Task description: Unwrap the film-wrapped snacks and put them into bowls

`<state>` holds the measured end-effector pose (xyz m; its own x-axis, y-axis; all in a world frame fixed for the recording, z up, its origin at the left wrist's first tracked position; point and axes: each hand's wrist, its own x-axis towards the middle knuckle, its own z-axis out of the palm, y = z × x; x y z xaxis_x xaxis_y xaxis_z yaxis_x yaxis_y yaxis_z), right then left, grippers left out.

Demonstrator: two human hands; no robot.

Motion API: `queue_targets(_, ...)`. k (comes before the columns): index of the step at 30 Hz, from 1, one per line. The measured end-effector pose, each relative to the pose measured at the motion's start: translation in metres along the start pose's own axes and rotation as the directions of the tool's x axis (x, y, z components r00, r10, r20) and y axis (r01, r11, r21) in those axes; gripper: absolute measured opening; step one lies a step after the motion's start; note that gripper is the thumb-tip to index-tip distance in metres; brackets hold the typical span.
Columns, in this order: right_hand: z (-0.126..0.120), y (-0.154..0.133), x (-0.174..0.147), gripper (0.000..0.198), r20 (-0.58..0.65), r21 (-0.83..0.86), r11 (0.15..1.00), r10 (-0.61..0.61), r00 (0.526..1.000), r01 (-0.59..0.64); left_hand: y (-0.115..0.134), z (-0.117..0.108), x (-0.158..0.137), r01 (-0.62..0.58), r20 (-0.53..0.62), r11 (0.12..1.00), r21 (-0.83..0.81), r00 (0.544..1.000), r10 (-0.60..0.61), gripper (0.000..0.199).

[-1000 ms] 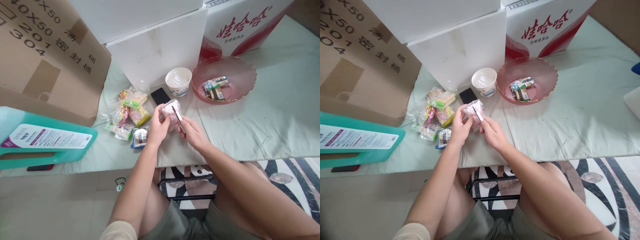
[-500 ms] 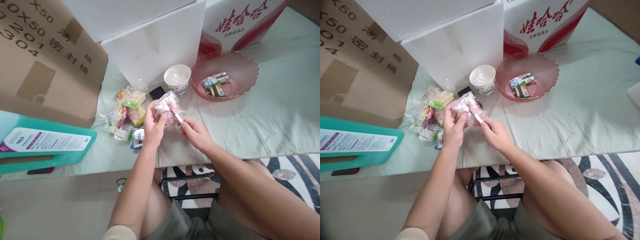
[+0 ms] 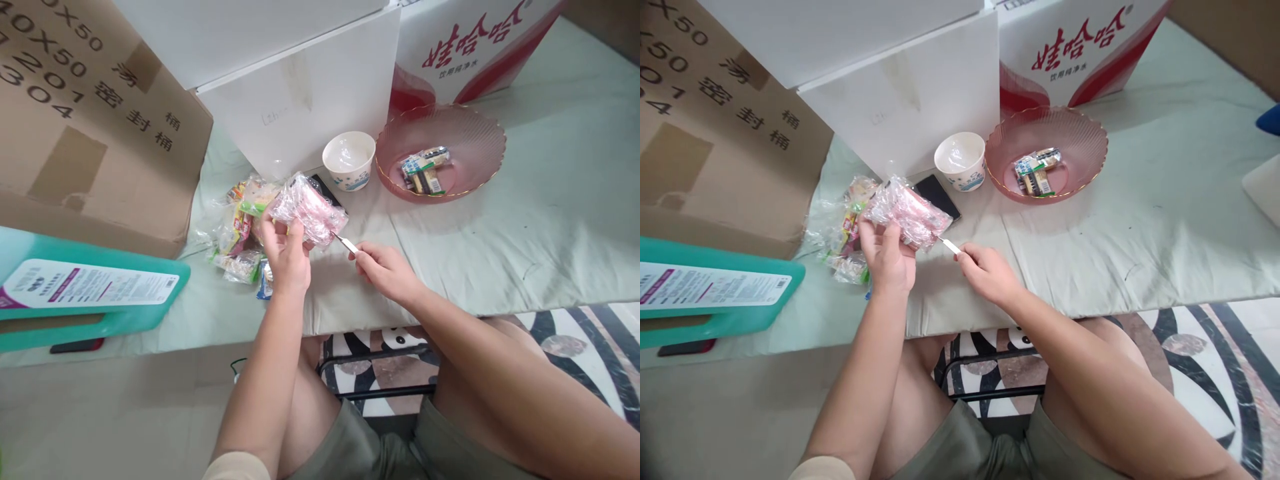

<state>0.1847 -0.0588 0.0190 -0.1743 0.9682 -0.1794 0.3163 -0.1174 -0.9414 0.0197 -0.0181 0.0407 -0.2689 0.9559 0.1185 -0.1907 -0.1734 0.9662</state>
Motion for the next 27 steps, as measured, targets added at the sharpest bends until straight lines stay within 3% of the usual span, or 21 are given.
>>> queue_targets(5,-0.006,0.005,0.002,0.027,-0.012,-0.136,0.990,-0.052,0.999,0.050,0.003,-0.007,0.011,0.028,-0.077,0.997,-0.077,0.996,-0.034,0.064)
queue_targets(9,-0.019,0.015,0.014,0.031,-0.200,-0.466,0.877,-0.237,0.951,0.120,0.001,-0.014,0.018,0.240,0.005,0.950,-0.199,0.970,-0.244,0.047)
queue_targets(13,-0.038,0.028,0.024,0.032,-0.334,-0.639,0.769,-0.256,0.907,-0.018,0.000,-0.014,0.013,0.413,0.154,0.882,-0.227,0.910,-0.386,0.054)
queue_targets(17,-0.060,0.041,0.019,0.033,-0.406,-0.696,0.700,-0.202,0.891,-0.158,0.002,-0.012,0.005,0.402,0.209,0.904,-0.148,0.906,-0.368,0.089)
queue_targets(20,-0.067,0.046,0.017,0.031,-0.506,-0.705,0.669,-0.242,0.828,-0.235,-0.001,-0.010,0.004,0.348,0.194,0.933,-0.094,0.926,-0.325,0.087)
queue_targets(22,-0.063,0.044,0.018,0.030,-0.494,-0.686,0.713,-0.308,0.813,-0.147,-0.005,-0.009,0.004,0.317,0.176,0.946,-0.066,0.937,-0.301,0.072)
queue_targets(25,-0.041,0.035,0.020,0.033,-0.297,-0.569,0.791,-0.454,0.840,0.225,-0.009,-0.003,0.000,0.351,0.141,0.936,0.018,0.926,-0.350,0.055)
queue_targets(27,-0.023,0.028,0.018,0.042,-0.184,-0.439,0.786,-0.553,0.813,0.435,-0.010,0.002,-0.005,0.409,0.108,0.907,0.099,0.902,-0.418,0.047)
